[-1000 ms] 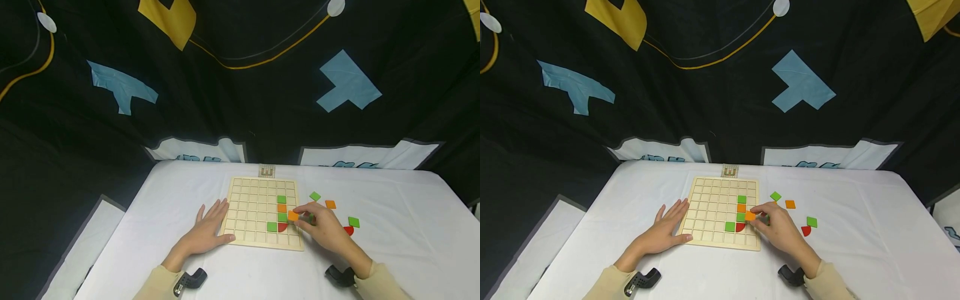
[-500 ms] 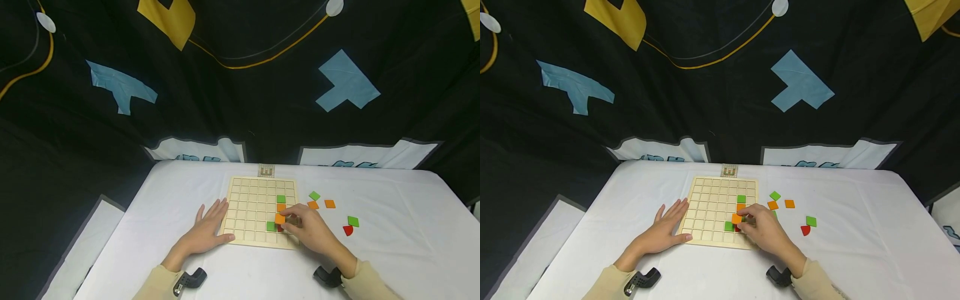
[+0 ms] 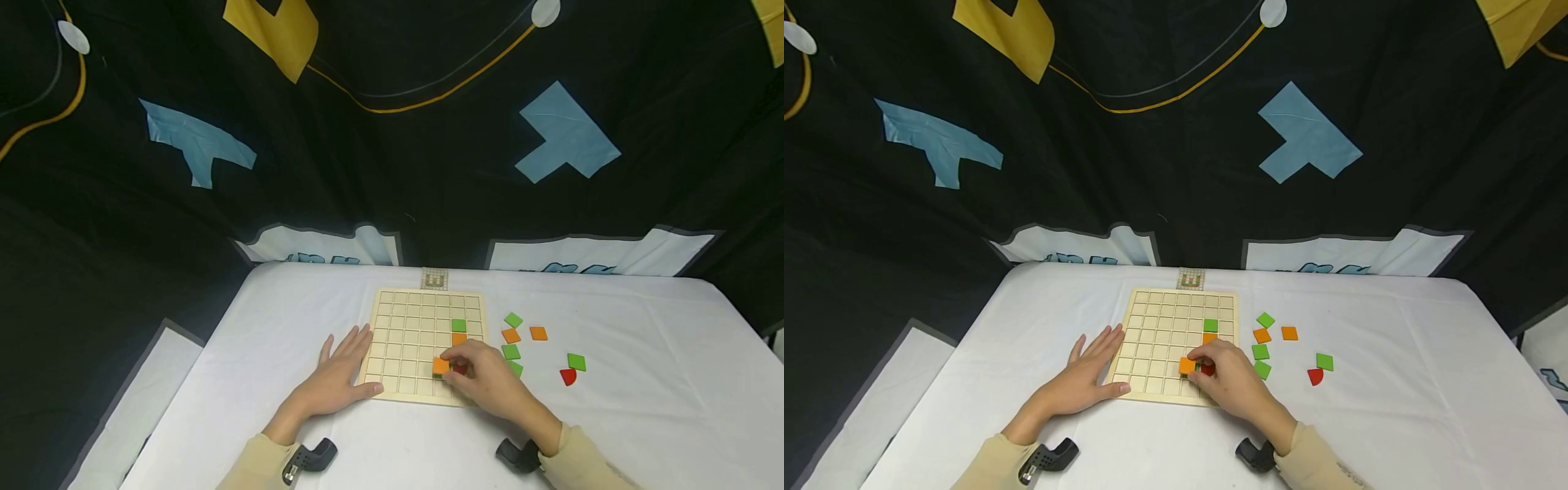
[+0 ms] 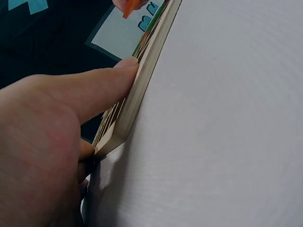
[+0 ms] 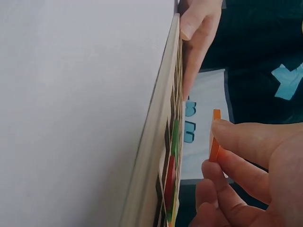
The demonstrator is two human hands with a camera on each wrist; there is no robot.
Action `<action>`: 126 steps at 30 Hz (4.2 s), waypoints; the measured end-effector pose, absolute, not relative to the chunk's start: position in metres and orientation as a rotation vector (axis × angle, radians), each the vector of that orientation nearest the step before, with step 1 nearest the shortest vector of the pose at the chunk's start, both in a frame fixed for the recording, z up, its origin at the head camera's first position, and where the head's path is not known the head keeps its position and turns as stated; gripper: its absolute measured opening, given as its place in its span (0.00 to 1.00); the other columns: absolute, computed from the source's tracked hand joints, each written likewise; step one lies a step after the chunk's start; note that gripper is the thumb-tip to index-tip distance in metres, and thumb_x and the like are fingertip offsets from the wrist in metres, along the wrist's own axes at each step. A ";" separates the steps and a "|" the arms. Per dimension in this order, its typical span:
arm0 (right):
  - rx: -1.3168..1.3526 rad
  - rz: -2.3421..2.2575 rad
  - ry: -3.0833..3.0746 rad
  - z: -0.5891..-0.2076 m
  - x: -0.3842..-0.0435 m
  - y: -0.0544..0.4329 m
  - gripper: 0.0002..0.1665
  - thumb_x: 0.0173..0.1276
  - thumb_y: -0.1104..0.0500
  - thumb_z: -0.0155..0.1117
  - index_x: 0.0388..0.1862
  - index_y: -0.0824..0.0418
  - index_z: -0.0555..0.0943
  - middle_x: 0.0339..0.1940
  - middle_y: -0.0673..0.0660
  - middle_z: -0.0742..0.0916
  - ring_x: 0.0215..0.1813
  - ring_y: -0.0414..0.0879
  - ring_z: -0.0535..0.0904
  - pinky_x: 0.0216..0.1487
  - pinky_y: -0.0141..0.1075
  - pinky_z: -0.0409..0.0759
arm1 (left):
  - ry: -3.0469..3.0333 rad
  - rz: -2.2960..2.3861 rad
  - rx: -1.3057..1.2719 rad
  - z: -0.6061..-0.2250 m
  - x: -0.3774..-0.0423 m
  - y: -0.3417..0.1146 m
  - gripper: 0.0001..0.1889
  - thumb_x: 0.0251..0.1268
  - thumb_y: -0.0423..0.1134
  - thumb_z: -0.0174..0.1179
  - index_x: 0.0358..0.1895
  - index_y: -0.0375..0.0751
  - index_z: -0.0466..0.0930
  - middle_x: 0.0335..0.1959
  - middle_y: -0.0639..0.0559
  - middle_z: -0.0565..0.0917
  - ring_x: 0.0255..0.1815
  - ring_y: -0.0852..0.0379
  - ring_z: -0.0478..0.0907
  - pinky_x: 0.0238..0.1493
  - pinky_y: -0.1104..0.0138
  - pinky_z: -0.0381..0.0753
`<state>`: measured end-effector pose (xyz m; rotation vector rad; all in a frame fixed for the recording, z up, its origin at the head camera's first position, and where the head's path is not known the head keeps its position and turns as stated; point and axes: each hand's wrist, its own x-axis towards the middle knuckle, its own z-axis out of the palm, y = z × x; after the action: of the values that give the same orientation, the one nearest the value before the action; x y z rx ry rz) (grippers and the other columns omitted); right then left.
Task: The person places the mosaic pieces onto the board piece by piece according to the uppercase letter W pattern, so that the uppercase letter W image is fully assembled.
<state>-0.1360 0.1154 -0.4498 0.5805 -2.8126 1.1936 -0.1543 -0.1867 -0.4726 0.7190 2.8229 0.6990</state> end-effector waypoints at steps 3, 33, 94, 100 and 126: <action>0.601 1.183 -2.813 -0.450 -0.137 0.112 0.13 0.60 0.63 0.76 0.44 0.56 0.88 0.33 0.46 0.82 0.35 0.41 0.75 0.35 0.30 0.76 | 2.826 0.701 0.714 -0.473 -0.154 -0.187 0.53 0.65 0.64 0.59 0.81 0.35 0.46 0.83 0.45 0.45 0.83 0.44 0.38 0.75 0.39 0.26; 0.657 0.953 -2.922 -0.453 -0.148 0.094 0.12 0.60 0.59 0.77 0.44 0.57 0.88 0.43 0.48 0.88 0.43 0.41 0.78 0.47 0.40 0.80 | 2.818 0.716 0.693 -0.472 -0.154 -0.186 0.53 0.65 0.64 0.59 0.81 0.36 0.46 0.83 0.45 0.45 0.83 0.45 0.38 0.75 0.40 0.25; 0.457 1.140 -2.885 -0.432 -0.154 0.159 0.17 0.63 0.60 0.75 0.51 0.58 0.86 0.48 0.51 0.86 0.48 0.49 0.77 0.43 0.41 0.77 | 2.806 0.728 0.704 -0.473 -0.153 -0.187 0.52 0.65 0.63 0.60 0.81 0.34 0.46 0.83 0.45 0.44 0.83 0.44 0.37 0.74 0.39 0.25; 0.415 1.126 -2.849 -0.433 -0.155 0.175 0.18 0.62 0.61 0.75 0.52 0.61 0.86 0.46 0.53 0.87 0.47 0.50 0.79 0.43 0.42 0.78 | 2.801 0.724 0.704 -0.472 -0.153 -0.187 0.53 0.65 0.64 0.59 0.81 0.35 0.45 0.83 0.45 0.44 0.83 0.45 0.37 0.75 0.40 0.25; 0.282 1.028 -2.929 -0.448 -0.144 0.212 0.18 0.62 0.56 0.76 0.49 0.62 0.86 0.47 0.57 0.87 0.49 0.53 0.82 0.50 0.52 0.80 | 2.809 0.720 0.698 -0.473 -0.154 -0.187 0.53 0.65 0.64 0.59 0.80 0.34 0.46 0.83 0.45 0.44 0.83 0.45 0.37 0.75 0.39 0.25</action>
<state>-0.1443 0.2123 -0.4483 0.2822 -2.9295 1.0279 -0.1544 -0.1867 -0.4730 0.6982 2.8085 0.7197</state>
